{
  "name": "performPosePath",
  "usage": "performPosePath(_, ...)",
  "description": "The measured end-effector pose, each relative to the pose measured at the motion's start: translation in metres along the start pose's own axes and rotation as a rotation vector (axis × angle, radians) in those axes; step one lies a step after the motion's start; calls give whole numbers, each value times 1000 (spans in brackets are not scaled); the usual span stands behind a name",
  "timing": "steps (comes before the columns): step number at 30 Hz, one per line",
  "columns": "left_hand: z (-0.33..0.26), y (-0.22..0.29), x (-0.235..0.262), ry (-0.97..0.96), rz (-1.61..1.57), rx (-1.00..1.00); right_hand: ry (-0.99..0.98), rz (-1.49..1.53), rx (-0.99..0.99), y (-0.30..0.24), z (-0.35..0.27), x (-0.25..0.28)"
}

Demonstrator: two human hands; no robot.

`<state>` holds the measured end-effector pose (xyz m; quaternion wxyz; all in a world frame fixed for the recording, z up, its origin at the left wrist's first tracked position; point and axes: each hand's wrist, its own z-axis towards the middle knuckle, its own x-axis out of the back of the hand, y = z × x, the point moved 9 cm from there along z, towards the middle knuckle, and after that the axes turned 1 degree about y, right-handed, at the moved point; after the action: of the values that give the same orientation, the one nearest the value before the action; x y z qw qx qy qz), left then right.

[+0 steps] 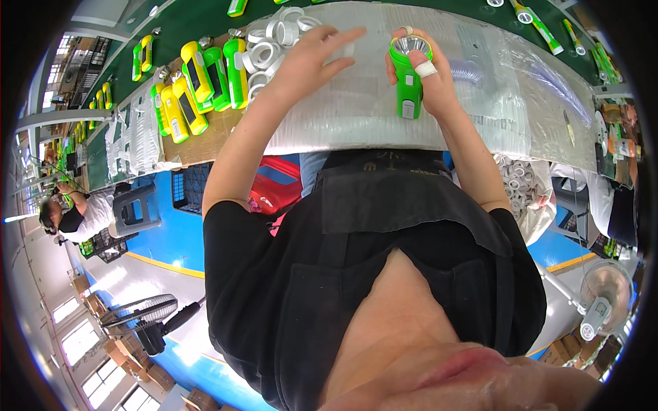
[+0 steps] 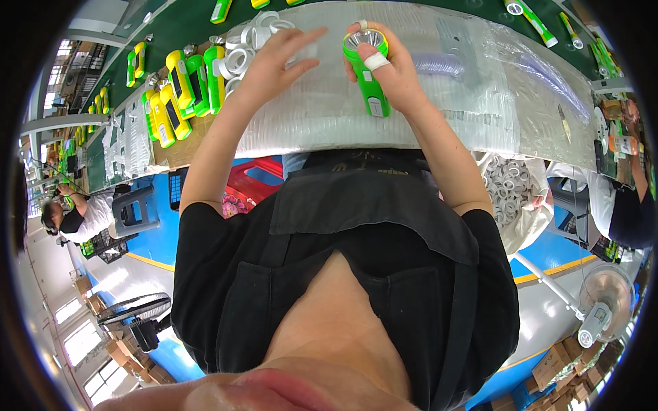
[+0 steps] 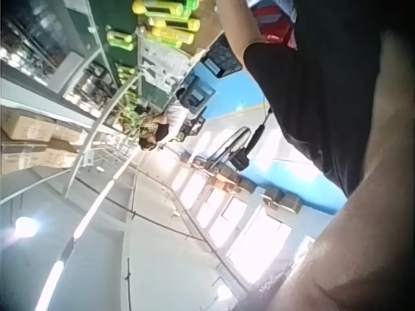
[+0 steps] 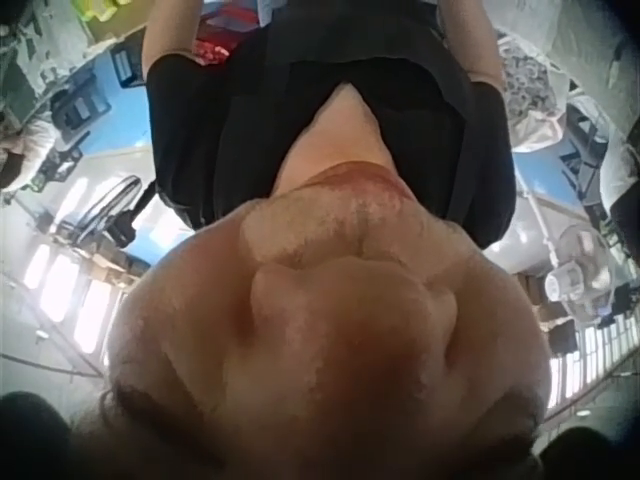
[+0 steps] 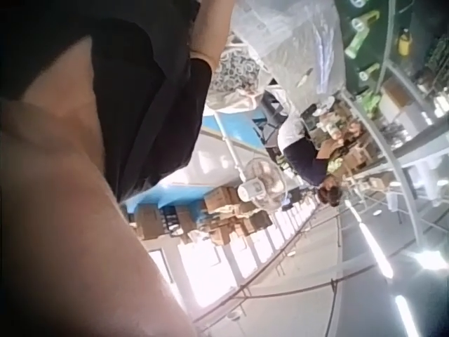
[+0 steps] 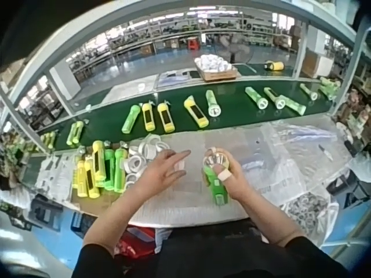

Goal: Assembling flashlight components by attaching lenses and rings to the bodies.

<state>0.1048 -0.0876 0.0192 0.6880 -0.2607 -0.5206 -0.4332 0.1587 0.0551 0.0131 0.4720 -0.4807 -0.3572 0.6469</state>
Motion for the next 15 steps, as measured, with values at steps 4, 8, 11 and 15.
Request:
performPosePath(4, 17, -4, 28, 346, -1238, 247, 15, -40, 21, 3, 3, 3)
performPosePath(8, 24, 29, 58, 502, -1128, 22, -7, -69, 18, 7, 5, 0)
performPosePath(11, 28, 44, 65, 479, -670, -32, -14, -57, 28, 8, 3, 0)
performPosePath(15, 27, 41, 58, 458, -621, -39, -61, -17, 5, 6, 2, -5)
